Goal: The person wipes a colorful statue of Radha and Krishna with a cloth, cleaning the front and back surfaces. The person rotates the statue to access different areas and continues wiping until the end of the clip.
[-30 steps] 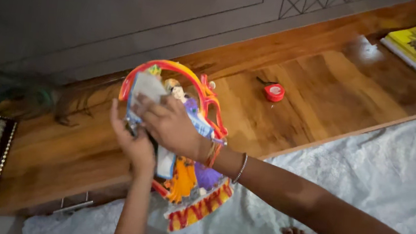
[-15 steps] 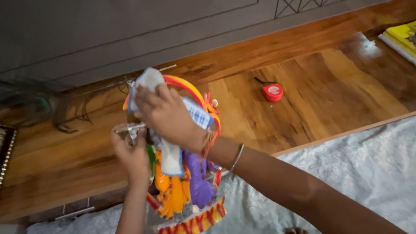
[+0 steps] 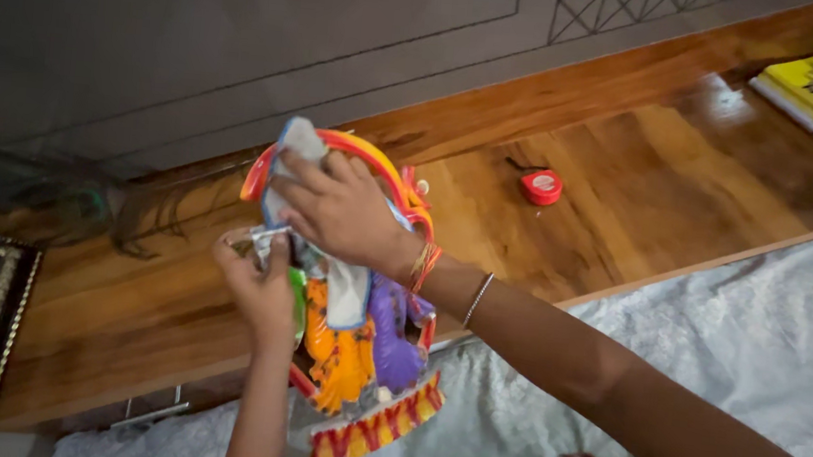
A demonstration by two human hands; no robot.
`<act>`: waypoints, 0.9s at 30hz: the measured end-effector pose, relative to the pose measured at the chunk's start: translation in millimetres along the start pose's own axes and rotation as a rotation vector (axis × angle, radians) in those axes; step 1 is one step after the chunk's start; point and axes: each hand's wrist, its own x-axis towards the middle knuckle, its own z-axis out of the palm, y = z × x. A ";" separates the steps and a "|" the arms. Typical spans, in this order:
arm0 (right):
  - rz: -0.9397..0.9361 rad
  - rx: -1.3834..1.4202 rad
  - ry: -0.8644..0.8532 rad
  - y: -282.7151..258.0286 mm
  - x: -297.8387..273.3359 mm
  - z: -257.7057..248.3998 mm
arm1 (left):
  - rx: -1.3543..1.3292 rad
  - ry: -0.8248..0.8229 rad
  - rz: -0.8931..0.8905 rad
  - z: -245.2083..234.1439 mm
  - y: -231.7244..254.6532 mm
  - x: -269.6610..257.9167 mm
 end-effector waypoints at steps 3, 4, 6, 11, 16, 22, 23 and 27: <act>0.109 0.075 0.025 -18.7 -3.4 0.7 | 0.029 0.015 0.028 1.7 -3.3 -0.3; 0.141 0.115 0.029 -24.4 -6.0 0.7 | 0.033 0.029 0.027 1.4 -3.7 -0.9; 0.057 0.187 0.003 -30.8 -14.5 -1.2 | -0.006 0.041 0.048 0.1 -2.2 0.2; -0.022 0.404 0.020 -29.7 -44.4 -6.8 | -0.087 0.119 -0.036 -8.2 3.3 -0.5; 0.375 0.561 0.267 -4.6 -43.0 -14.6 | -0.071 0.120 0.006 -9.1 8.9 -4.4; 0.211 0.238 0.327 -2.1 0.8 -27.9 | -0.199 0.117 -0.017 7.4 16.9 -9.3; 0.191 0.141 0.264 -10.5 7.0 -26.2 | -0.238 0.141 -0.035 10.1 17.9 -10.2; 0.142 -0.035 0.123 -31.4 3.4 -30.6 | -0.274 0.212 -0.015 10.8 21.4 -10.0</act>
